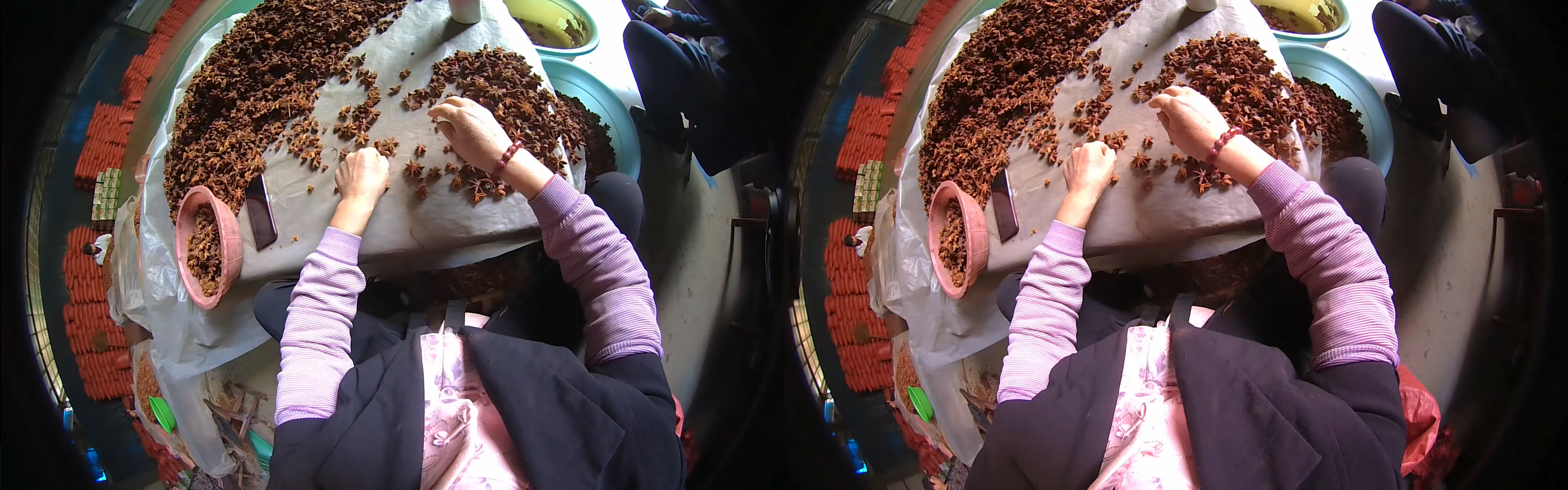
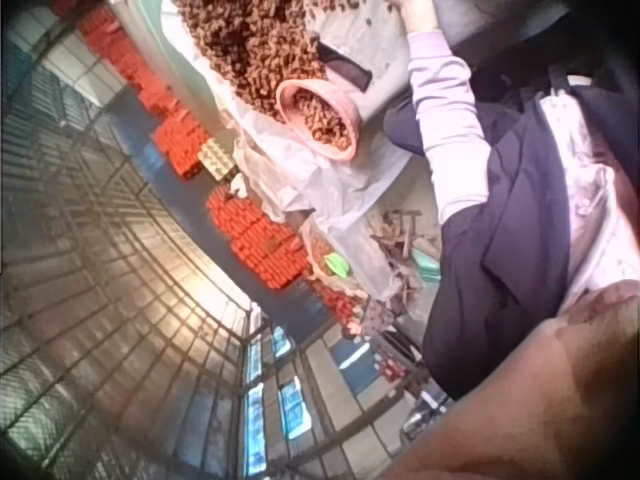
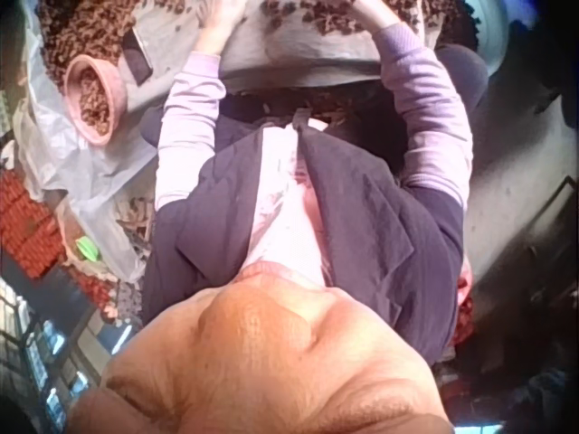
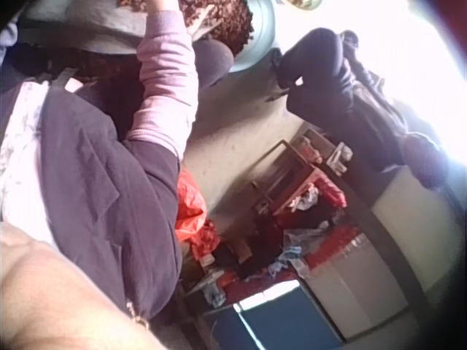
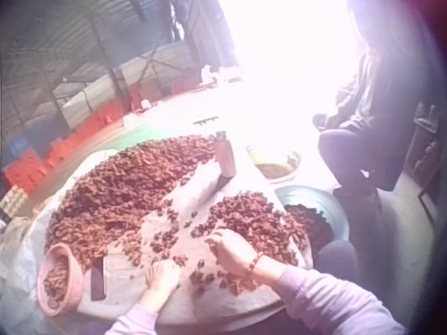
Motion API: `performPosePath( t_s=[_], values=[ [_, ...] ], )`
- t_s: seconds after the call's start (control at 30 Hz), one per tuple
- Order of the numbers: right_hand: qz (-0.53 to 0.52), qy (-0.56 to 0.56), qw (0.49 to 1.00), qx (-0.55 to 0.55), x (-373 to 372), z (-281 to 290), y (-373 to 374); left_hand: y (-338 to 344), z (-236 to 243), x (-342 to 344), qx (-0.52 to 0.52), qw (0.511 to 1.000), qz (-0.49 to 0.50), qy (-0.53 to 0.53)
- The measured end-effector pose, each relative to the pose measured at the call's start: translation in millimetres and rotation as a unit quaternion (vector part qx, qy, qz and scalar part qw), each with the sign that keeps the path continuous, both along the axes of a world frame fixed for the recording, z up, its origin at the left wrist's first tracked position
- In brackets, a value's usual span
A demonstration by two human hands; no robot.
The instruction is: The person sits on the floor and sorts dried star anise by hand, picking individual pieces from a large pile on a white sheet and placing them into a pink basket. The person repeatedly picks, inspects, and transfers the spice while another person sits nearby.
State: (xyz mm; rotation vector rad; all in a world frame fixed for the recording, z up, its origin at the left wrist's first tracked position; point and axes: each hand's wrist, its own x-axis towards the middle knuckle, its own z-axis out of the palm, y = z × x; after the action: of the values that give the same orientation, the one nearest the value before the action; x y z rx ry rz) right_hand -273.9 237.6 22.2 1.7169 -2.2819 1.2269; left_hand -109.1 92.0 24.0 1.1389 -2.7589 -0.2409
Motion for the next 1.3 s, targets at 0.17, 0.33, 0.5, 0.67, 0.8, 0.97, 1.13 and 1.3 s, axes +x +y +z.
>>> performPosePath(
  t_s=[0.17, 0.33, 0.5, 0.67, 0.8, 0.97, 1.13, 1.3],
  values=[
    [0.124, 0.038, 0.989, -0.076, 22.4, 2.6, -11.3, 0.7, 1.0, 19.5, 0.006, 0.991, -0.116, 0.067],
    [0.203, -0.099, 0.973, 0.051, 52.4, -9.8, -18.5, 30.4, 20.2, 40.9, -0.058, 0.963, -0.225, 0.139],
    [0.136, -0.252, 0.958, -0.001, 75.3, -25.2, -18.7, 40.6, 5.3, 52.5, 0.123, 0.966, -0.118, 0.193],
    [0.241, -0.664, 0.705, 0.061, 48.3, -0.7, -0.9, 12.3, 9.1, 94.7, 0.325, 0.925, -0.121, 0.157],
    [0.111, -0.484, 0.863, 0.091, 30.6, 4.1, -12.2, 39.4, 23.9, 109.6, 0.399, 0.872, -0.282, -0.034],
    [0.062, -0.281, 0.957, 0.035, 31.3, -6.7, -20.8, -57.3, 22.4, 34.8, 0.117, 0.987, -0.078, 0.084],
    [0.049, -0.24, 0.969, 0.045, 34.7, -12.6, -20.0, -95.7, -2.5, 4.5, 0.049, 0.995, -0.049, -0.067],
    [0.068, -0.245, 0.967, 0.03, 41.5, -9.1, -25.0, -78.8, -6.3, 17.9, 0.026, 0.981, -0.122, 0.146]
  ],
)
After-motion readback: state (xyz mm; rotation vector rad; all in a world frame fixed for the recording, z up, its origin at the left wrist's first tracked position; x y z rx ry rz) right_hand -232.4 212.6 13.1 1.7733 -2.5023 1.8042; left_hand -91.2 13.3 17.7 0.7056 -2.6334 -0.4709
